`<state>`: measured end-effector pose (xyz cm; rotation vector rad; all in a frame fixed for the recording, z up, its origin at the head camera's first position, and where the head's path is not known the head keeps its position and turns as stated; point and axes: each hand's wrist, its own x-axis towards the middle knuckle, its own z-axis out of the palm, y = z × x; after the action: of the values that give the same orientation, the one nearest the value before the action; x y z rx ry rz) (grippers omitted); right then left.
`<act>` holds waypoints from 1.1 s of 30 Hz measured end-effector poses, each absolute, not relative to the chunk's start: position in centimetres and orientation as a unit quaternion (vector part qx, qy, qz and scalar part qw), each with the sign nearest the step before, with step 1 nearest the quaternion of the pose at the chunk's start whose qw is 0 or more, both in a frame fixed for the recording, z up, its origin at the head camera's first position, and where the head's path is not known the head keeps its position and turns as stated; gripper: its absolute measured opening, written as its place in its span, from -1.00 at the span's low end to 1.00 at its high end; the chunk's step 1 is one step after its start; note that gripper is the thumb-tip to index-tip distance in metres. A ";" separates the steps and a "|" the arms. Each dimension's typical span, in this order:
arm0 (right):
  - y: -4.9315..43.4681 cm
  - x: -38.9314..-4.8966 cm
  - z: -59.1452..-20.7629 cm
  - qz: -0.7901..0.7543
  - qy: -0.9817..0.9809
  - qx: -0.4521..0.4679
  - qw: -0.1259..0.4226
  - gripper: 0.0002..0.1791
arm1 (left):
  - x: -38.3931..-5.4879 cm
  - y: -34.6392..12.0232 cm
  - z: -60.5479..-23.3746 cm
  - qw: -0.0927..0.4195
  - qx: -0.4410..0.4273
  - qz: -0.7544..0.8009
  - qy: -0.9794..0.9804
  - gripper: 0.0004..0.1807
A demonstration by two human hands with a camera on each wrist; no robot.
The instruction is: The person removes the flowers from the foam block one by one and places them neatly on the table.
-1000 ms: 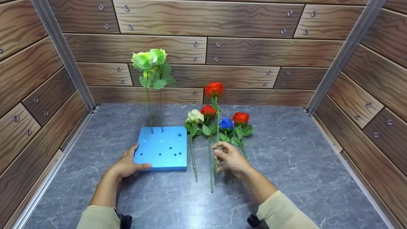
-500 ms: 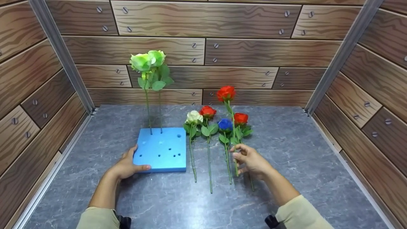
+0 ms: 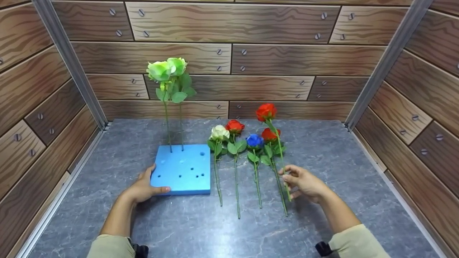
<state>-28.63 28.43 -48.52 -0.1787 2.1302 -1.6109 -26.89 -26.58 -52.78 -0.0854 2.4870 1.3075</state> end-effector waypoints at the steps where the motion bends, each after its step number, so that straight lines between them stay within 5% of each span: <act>1: 28.7 -28.6 -48.6 -0.582 0.777 -0.064 0.231 -0.68 | -26.9 -26.6 -52.8 0.165 -0.029 0.457 0.873 0.45; 19: 34.5 -28.3 -49.2 -0.591 0.777 -0.026 0.215 -0.75 | -26.9 -26.6 -52.8 0.164 -0.026 0.451 0.877 0.44; 33: 36.8 -27.6 -50.4 -0.514 0.829 0.007 0.219 -0.49 | -26.8 -26.6 -52.9 0.165 -0.030 0.457 0.874 0.44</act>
<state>-27.60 36.80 -50.36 0.0200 2.2936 -1.4231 -26.82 -26.61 -52.86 -0.0846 2.4895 1.3013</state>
